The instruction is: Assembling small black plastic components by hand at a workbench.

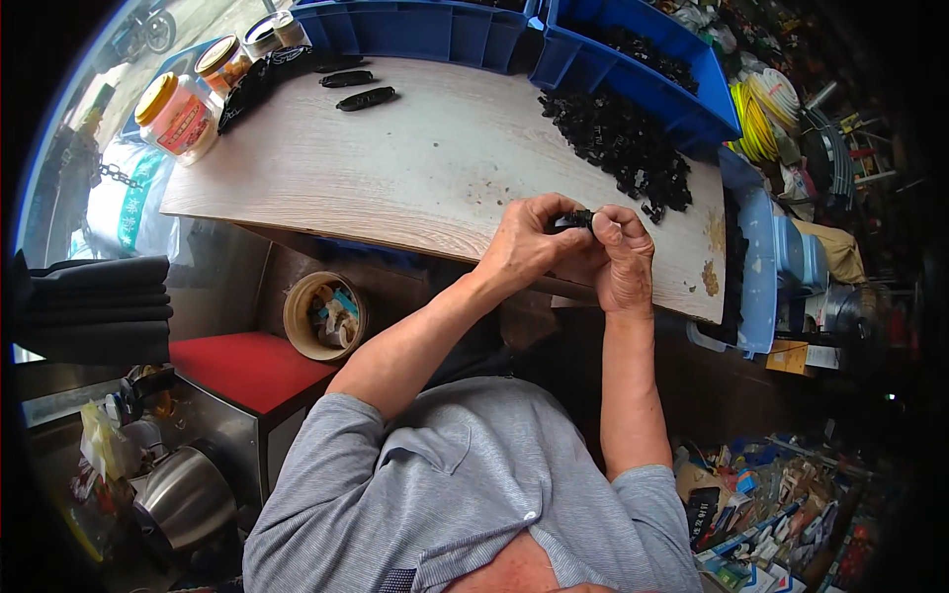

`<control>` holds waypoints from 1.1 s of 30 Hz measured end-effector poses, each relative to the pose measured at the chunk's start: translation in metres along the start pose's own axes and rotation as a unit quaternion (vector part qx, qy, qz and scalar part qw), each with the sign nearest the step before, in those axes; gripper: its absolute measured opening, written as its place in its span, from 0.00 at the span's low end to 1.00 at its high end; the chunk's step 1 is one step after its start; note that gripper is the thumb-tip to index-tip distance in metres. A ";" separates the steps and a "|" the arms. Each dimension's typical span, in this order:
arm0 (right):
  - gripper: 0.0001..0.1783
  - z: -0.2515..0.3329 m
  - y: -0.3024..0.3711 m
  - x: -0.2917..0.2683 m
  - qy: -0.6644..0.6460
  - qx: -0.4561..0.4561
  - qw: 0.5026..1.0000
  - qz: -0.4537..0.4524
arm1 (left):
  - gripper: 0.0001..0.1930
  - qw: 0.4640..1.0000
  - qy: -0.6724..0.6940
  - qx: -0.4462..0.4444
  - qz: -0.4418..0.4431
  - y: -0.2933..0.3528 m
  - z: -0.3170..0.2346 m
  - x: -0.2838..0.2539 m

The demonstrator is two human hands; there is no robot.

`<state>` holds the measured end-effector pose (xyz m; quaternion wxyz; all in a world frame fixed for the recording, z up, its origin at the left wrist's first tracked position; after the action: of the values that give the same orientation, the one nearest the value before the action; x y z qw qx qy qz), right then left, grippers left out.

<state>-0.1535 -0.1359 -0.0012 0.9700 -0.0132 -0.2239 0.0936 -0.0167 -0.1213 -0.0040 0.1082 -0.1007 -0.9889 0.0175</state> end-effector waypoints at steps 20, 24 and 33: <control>0.13 -0.002 -0.002 0.017 0.176 0.123 0.976 0.043 | 0.08 0.983 0.150 -0.058 -0.087 0.010 -0.001 -0.014; 0.15 0.002 0.001 0.018 0.168 0.081 0.982 0.013 | 0.07 0.985 0.159 -0.052 -0.040 0.009 -0.005 -0.006; 0.16 0.015 0.011 -0.032 0.078 0.117 0.989 -0.054 | 0.17 0.703 -0.573 0.295 -0.299 0.018 -0.112 -0.143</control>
<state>-0.1902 -0.1314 -0.0019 0.9830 0.1052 -0.1354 0.0652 0.1478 -0.1316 0.0739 -0.4559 0.2671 -0.7824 0.3295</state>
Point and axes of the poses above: each hand's wrist, its own y-axis away from the middle knuckle, its own x-axis out of the palm, z = x × y, the point moved 10 cm from there along -y, towards the middle knuckle, and after that the axes turned 5 degrees about z, right-handed, at the moved point
